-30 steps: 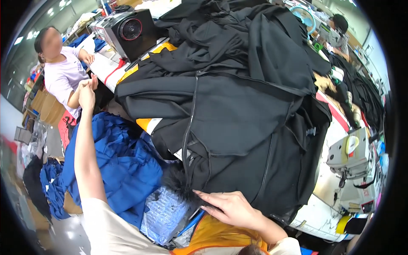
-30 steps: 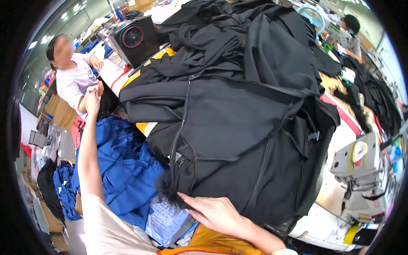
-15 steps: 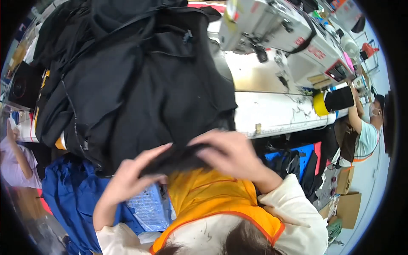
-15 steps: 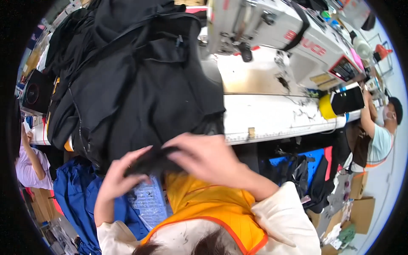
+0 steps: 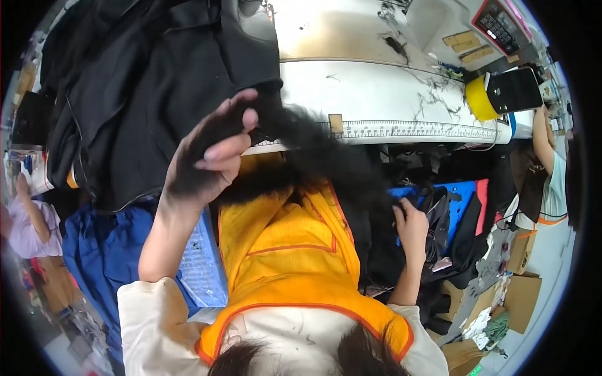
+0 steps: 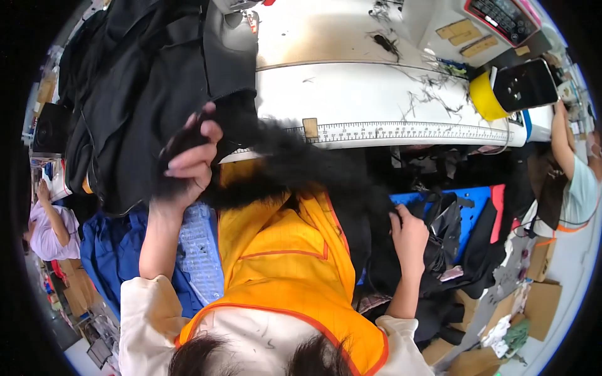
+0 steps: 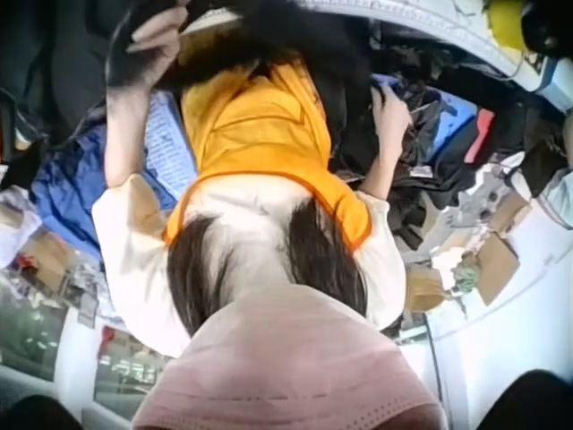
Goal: The recorder is using an industrial sewing machine to attach black fur trim to a black fabric garment.
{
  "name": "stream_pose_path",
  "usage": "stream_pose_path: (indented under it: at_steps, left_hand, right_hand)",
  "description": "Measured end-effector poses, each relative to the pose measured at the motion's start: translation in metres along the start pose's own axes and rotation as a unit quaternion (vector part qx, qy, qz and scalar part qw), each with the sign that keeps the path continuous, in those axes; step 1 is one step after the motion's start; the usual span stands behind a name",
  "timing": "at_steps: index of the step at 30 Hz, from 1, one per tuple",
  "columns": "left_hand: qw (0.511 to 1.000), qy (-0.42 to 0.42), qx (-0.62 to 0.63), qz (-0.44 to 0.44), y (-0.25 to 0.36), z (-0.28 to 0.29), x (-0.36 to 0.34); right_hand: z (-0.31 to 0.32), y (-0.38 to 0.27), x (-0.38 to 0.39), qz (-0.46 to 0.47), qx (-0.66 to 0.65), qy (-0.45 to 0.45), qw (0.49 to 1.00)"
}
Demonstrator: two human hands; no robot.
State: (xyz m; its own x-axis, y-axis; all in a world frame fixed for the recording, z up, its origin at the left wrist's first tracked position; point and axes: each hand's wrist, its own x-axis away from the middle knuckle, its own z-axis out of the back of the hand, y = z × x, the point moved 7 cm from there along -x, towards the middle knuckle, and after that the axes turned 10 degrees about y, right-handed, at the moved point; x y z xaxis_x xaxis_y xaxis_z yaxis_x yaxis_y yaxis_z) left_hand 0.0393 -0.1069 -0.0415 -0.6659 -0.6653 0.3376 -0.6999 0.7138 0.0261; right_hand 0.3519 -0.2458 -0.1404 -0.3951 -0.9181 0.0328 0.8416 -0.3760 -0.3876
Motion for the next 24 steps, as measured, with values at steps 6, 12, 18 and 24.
stream_pose_path:
  at_steps: [6,12,18,24]
  left_hand:
    - [0.996,-0.047,0.0,-0.072,0.01,-0.013,-0.007]
    - [0.925,0.057,-0.281,-0.251,0.02,-0.002,0.007]
    - [0.845,0.078,-0.428,-0.31,0.019,-0.017,0.009]
    - [0.723,-0.086,-0.58,-0.366,-0.043,-0.039,-0.006]
  right_hand:
    - [-0.017,0.021,0.013,0.013,0.016,-0.034,0.999]
    - [-0.015,0.008,0.019,0.023,-0.006,-0.061,0.998]
    - [-0.017,-0.011,0.023,0.089,-0.007,-0.086,0.992]
    - [0.021,-0.084,0.027,-0.126,-0.69,-0.225,0.676]
